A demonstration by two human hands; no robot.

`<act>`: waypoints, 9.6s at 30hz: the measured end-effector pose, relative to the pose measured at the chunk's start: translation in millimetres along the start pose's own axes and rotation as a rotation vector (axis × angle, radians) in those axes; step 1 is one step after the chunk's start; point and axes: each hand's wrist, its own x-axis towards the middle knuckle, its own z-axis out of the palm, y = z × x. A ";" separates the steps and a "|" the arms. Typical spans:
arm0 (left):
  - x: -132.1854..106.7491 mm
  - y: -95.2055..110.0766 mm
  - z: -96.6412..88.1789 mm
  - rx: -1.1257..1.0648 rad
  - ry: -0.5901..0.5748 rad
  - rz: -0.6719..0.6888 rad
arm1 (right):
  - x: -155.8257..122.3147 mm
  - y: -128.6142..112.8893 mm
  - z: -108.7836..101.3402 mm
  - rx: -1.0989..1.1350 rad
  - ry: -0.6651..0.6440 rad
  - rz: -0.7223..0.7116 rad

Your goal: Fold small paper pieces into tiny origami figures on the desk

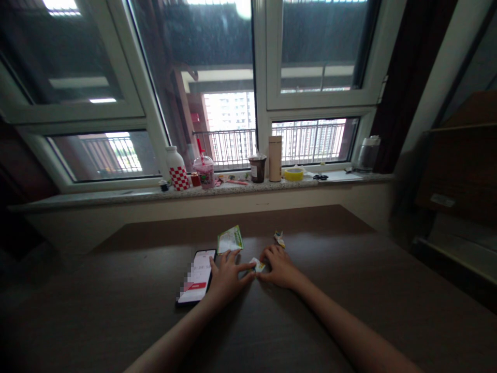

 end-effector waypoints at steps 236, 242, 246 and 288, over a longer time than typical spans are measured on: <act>0.8 0.2 -0.7 -0.272 0.142 -0.006 | 1.5 -2.9 -4.4 0.071 0.115 -0.245; 1.9 0.0 -0.5 -0.280 0.149 -0.005 | 2.9 -0.8 -0.7 0.088 0.122 -0.226; 2.2 0.2 0.1 -0.290 0.154 -0.012 | 2.4 -1.3 -0.9 0.075 0.120 -0.230; 7.1 3.4 2.8 -0.207 0.066 -0.033 | 14.0 1.4 21.0 0.203 0.159 0.030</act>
